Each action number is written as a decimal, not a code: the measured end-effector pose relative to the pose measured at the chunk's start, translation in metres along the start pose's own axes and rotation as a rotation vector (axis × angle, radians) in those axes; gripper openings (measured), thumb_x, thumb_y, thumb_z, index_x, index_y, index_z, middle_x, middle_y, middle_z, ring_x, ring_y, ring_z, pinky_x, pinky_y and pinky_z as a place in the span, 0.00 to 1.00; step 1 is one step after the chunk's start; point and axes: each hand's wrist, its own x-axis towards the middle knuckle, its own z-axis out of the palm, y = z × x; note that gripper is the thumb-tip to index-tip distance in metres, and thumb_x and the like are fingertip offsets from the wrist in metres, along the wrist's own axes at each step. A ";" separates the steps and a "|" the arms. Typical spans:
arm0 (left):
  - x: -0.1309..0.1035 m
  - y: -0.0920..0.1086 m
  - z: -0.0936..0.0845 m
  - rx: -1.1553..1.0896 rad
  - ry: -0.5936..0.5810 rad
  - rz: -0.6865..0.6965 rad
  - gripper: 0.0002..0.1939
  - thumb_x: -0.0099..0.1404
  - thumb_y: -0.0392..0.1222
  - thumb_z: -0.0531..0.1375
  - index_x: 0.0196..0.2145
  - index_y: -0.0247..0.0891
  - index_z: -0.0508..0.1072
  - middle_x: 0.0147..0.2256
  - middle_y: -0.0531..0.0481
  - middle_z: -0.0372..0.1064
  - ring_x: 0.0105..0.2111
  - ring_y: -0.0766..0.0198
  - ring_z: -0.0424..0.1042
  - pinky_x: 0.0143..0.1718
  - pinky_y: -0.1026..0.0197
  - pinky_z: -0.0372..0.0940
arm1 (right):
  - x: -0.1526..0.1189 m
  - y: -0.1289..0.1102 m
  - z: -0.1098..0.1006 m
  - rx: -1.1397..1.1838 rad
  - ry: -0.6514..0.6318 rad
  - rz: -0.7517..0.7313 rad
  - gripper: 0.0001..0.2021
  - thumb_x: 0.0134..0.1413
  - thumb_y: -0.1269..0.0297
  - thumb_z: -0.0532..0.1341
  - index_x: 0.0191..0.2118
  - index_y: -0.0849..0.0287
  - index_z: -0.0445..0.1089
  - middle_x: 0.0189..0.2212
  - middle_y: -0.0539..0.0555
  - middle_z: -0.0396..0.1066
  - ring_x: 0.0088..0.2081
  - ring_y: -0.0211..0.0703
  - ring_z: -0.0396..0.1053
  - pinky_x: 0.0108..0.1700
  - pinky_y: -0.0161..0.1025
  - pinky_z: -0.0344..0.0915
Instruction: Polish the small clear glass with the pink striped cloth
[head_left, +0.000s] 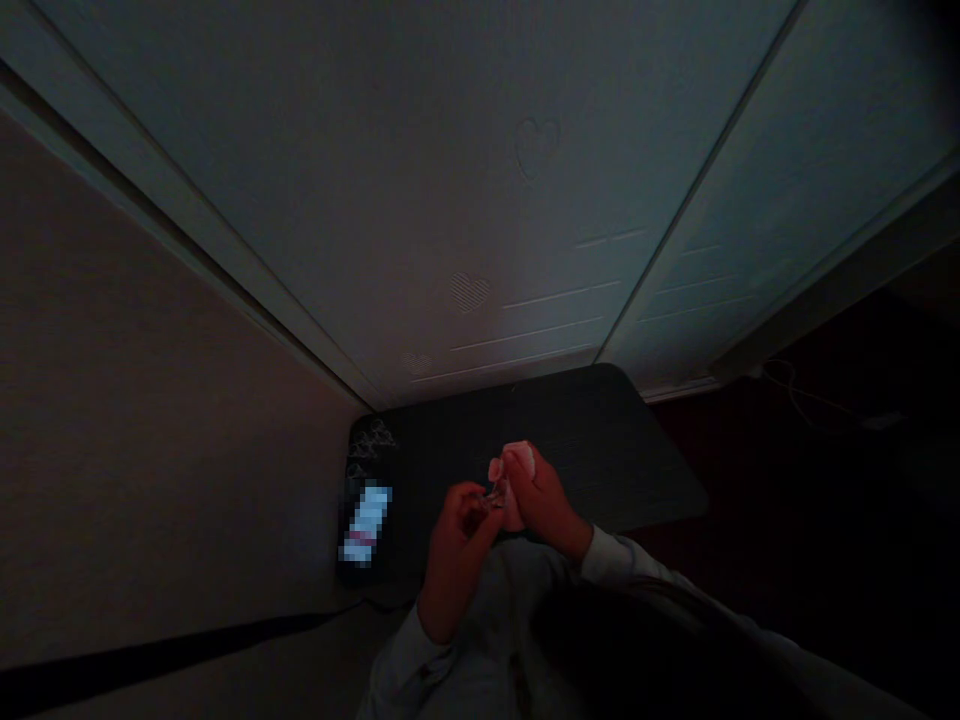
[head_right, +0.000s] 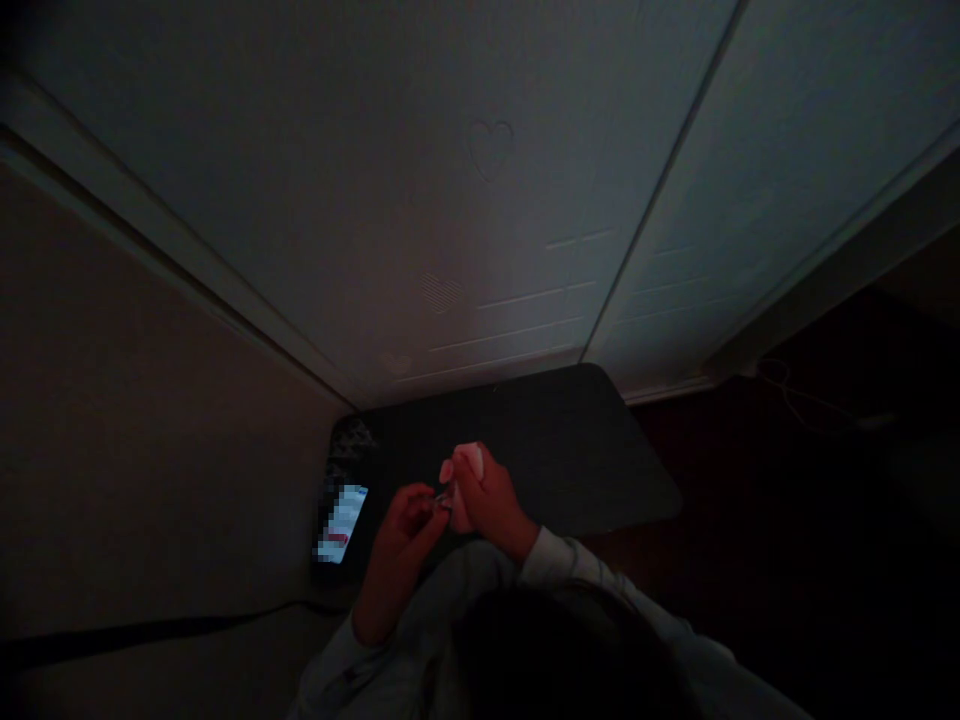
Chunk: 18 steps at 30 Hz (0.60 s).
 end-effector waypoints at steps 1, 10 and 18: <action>-0.001 0.002 -0.001 0.043 0.001 0.019 0.12 0.55 0.43 0.61 0.37 0.39 0.66 0.27 0.55 0.68 0.28 0.65 0.68 0.31 0.65 0.61 | 0.000 -0.001 0.001 0.052 -0.004 0.041 0.15 0.55 0.51 0.55 0.26 0.56 0.66 0.22 0.48 0.67 0.23 0.36 0.63 0.27 0.34 0.60; 0.000 0.006 -0.007 0.094 0.102 0.018 0.08 0.58 0.46 0.58 0.31 0.38 0.67 0.22 0.57 0.63 0.24 0.67 0.63 0.26 0.66 0.58 | 0.009 0.002 -0.006 0.353 -0.006 0.220 0.24 0.51 0.41 0.54 0.40 0.56 0.71 0.29 0.53 0.75 0.30 0.43 0.72 0.34 0.39 0.67; 0.007 -0.005 -0.004 -0.046 0.099 -0.082 0.11 0.58 0.46 0.59 0.35 0.35 0.69 0.22 0.56 0.65 0.21 0.70 0.62 0.24 0.67 0.58 | -0.014 0.005 -0.003 -0.018 -0.255 -0.153 0.17 0.58 0.51 0.52 0.44 0.53 0.71 0.42 0.56 0.72 0.44 0.48 0.68 0.50 0.44 0.60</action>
